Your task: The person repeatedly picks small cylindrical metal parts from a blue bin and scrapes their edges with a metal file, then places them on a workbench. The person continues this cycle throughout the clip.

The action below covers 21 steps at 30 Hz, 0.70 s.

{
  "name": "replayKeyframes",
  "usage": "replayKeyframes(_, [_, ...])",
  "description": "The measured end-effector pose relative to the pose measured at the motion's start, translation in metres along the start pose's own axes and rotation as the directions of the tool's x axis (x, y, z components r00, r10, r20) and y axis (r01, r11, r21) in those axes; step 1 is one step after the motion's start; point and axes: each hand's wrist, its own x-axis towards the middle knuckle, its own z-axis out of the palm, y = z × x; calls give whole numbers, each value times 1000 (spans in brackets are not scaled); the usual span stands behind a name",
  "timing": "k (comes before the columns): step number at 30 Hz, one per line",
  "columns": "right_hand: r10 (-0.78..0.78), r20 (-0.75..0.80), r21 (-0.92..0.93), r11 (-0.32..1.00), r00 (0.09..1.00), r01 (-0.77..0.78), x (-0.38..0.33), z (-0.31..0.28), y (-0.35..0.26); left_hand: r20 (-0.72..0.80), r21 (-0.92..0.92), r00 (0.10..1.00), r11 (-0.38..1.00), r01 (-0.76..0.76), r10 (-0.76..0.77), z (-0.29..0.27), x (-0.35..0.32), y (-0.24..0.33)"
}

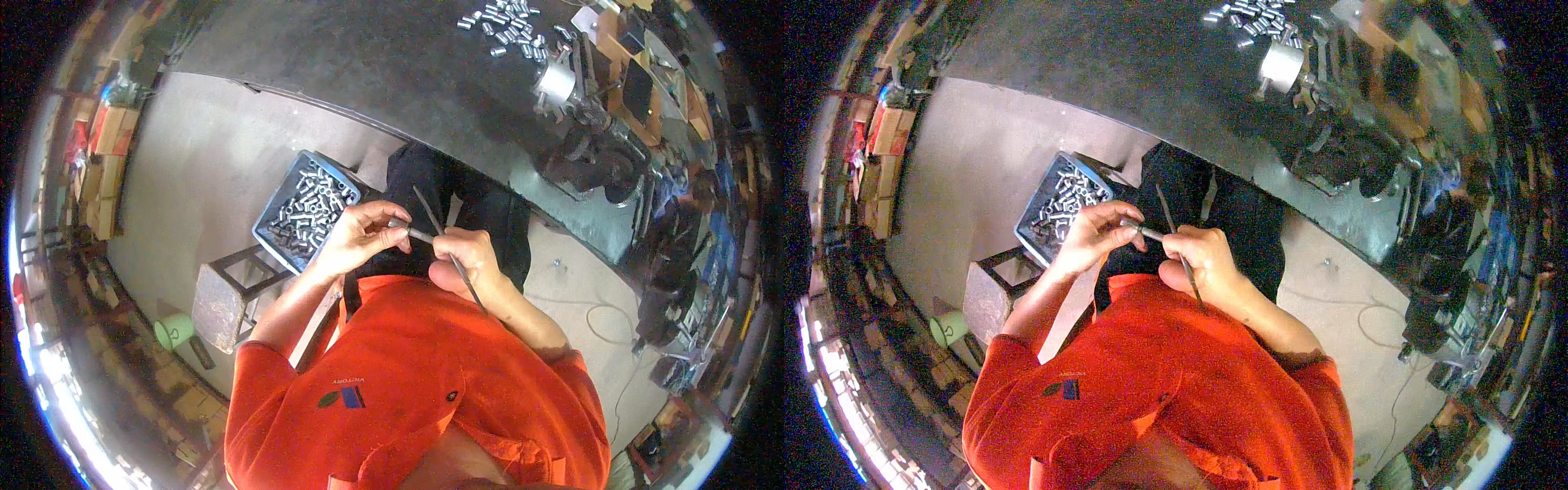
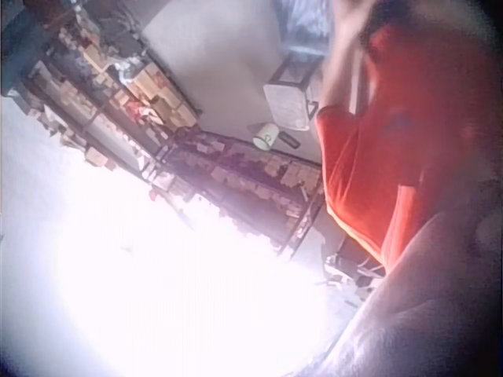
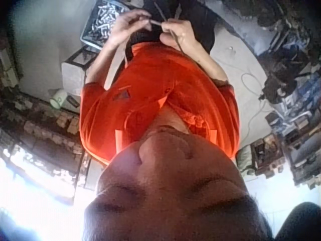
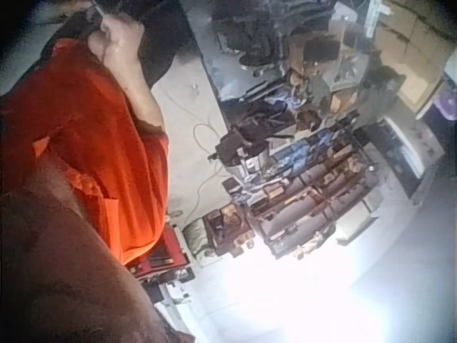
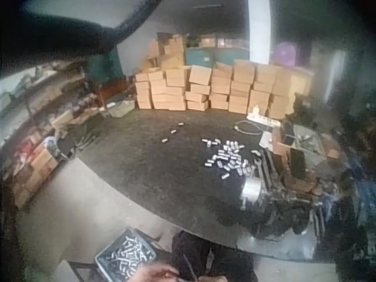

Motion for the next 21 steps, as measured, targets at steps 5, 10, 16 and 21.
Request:
replayKeyframes(5, [84,-41,54,995,996,-81,-8,-3,11,-157,31,985,998,-63,67,-9,7,-14])
replayKeyframes(10, [-79,17,264,962,997,71,-7,-13,-11,-265,731,867,674,-103,421,-25,14,-31])
replayKeyframes(16, [-77,65,300,952,995,54,-6,-8,-18,-180,811,833,558,-175,523,-19,18,-30])
replayKeyframes(21, [-49,124,310,951,991,8,-1,-3,-13,-137,836,861,523,-164,491,-15,17,-25])
